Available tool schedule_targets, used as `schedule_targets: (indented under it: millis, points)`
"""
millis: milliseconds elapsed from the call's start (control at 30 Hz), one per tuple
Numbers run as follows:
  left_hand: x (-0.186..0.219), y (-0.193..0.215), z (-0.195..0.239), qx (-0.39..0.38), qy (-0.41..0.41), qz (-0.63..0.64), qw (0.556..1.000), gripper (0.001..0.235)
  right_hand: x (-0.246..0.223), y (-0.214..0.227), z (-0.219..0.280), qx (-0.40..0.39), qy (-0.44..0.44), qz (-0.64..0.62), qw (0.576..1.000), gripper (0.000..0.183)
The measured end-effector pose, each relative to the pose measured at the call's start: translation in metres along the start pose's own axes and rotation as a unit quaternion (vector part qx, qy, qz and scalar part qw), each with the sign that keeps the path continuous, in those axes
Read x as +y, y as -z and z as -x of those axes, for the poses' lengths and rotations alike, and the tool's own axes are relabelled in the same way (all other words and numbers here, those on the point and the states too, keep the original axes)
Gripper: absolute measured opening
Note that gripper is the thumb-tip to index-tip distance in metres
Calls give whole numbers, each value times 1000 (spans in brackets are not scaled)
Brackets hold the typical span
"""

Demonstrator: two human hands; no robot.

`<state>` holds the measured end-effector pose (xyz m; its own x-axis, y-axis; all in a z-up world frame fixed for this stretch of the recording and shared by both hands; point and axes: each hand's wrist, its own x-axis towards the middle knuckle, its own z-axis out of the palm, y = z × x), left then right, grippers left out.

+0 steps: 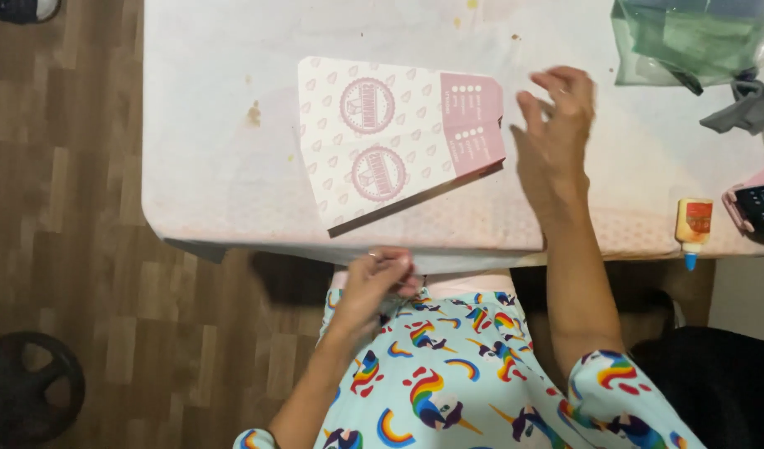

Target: The person is manually applying glue and folding paper food wrappers into their final shape at a workstation.

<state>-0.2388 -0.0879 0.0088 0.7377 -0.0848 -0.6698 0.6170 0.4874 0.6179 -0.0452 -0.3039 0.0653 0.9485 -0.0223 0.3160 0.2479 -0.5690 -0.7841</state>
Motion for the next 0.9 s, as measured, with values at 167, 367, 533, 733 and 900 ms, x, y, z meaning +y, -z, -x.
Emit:
schedule_targets:
  millis: [167,367,533,733,900]
  points:
    - [-18,-20,-7,-69,92,96,989,29,52,-45,-50,-219,51,91,970,42]
    - [-32,-22,-26,-101,150,152,972,29,81,-67,-70,-279,92,193,936,51]
    - [-38,-34,-37,-134,157,162,965,32,68,-67,-75,-314,49,221,922,77]
    - [-41,-48,-44,-146,168,180,958,33,57,-61,-77,-359,5,231,904,74]
    - [-42,-57,-49,-131,184,223,948,29,55,-59,-63,-360,3,254,898,78]
